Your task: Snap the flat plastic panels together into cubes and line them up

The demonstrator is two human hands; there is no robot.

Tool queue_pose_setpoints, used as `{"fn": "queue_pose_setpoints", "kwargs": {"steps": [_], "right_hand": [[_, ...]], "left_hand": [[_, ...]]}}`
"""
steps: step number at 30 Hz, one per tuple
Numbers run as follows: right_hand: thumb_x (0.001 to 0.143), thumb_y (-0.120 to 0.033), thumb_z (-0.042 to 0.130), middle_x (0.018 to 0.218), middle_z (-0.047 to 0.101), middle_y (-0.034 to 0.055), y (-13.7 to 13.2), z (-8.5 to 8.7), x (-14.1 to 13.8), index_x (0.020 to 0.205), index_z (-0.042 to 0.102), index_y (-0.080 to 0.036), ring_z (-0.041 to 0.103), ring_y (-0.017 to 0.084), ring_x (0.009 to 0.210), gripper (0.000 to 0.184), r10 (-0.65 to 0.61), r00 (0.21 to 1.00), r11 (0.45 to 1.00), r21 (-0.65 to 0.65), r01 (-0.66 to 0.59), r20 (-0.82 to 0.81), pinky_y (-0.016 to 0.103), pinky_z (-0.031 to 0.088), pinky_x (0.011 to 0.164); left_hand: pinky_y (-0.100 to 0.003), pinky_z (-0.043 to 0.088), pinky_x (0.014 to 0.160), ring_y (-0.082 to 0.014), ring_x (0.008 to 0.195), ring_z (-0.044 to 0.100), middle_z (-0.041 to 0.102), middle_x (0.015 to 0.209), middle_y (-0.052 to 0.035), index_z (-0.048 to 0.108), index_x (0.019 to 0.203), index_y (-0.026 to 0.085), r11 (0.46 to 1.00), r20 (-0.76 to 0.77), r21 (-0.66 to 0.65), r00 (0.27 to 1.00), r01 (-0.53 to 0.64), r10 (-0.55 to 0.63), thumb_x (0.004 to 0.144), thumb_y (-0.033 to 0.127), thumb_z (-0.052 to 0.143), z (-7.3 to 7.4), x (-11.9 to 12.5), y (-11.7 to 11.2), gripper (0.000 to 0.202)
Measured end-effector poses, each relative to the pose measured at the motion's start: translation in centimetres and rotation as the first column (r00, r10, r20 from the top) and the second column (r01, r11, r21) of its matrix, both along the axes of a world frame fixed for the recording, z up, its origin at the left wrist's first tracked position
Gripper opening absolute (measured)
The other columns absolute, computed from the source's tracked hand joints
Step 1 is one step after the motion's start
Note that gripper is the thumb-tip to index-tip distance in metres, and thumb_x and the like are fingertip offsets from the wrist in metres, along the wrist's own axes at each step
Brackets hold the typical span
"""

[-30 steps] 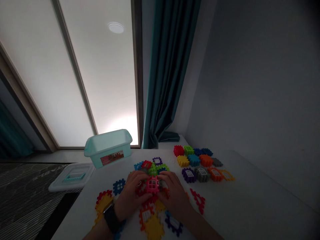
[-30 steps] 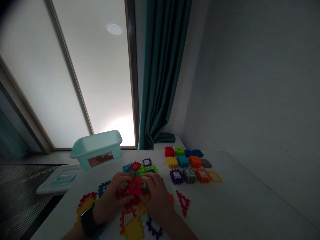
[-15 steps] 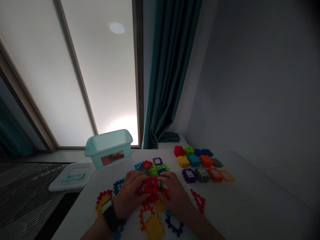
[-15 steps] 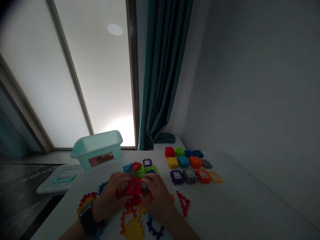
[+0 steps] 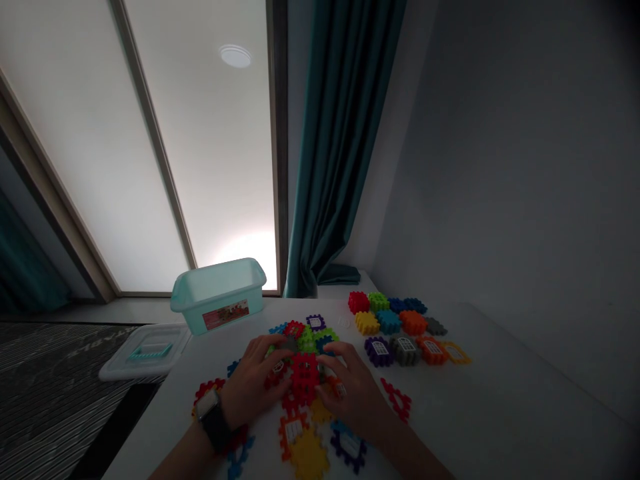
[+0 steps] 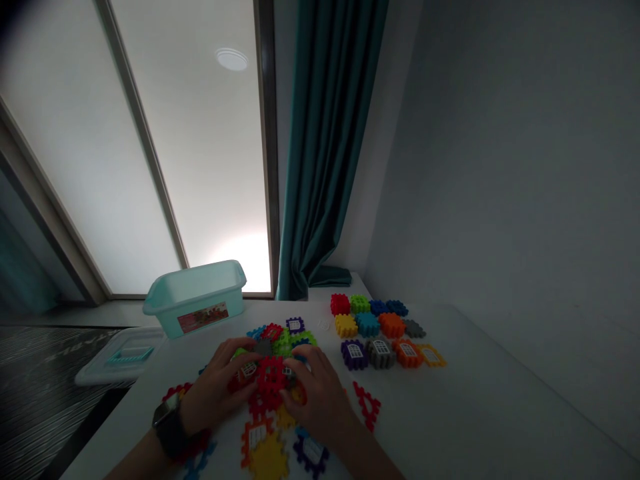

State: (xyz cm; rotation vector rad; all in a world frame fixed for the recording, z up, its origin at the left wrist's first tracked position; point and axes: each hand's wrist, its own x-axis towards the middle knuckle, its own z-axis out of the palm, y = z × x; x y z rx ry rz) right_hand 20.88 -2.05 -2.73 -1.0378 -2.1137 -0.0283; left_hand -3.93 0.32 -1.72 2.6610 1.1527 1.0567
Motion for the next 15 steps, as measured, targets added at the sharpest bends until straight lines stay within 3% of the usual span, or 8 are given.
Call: {"fn": "queue_pose_setpoints", "kwargs": {"steps": [10,15], "right_hand": [[0.089,-0.022,0.060,0.124,0.060,0.0129,0.04,-0.17,0.13,0.124,0.056,-0.025,0.059,0.029,0.117,0.036,-0.001,1.000,1.000,-0.001,0.001,0.020,0.047,0.057,0.094],[0.096,-0.022,0.055,0.128,0.061,0.0103,0.29,-0.15,0.45,0.123,0.059,-0.027,0.056,0.027,0.124,0.028,0.029,0.998,0.996,0.083,-0.033,0.057,0.048,0.054,0.100]], "left_hand": [[-0.044,0.054,0.098,-0.0295,0.113,0.059,0.059,0.123,-0.0102,0.064,0.112,0.025,1.000,0.035,0.020,0.999,0.006,-0.007,0.075,0.020,0.069,-0.39,-0.03,0.37,0.037],[-0.042,0.053,0.100,-0.0290,0.117,0.057,0.054,0.125,-0.0103,0.063,0.109,0.024,0.995,0.102,-0.098,0.995,-0.007,0.017,0.075,0.018,0.069,-0.01,0.12,0.04,0.035]]}}
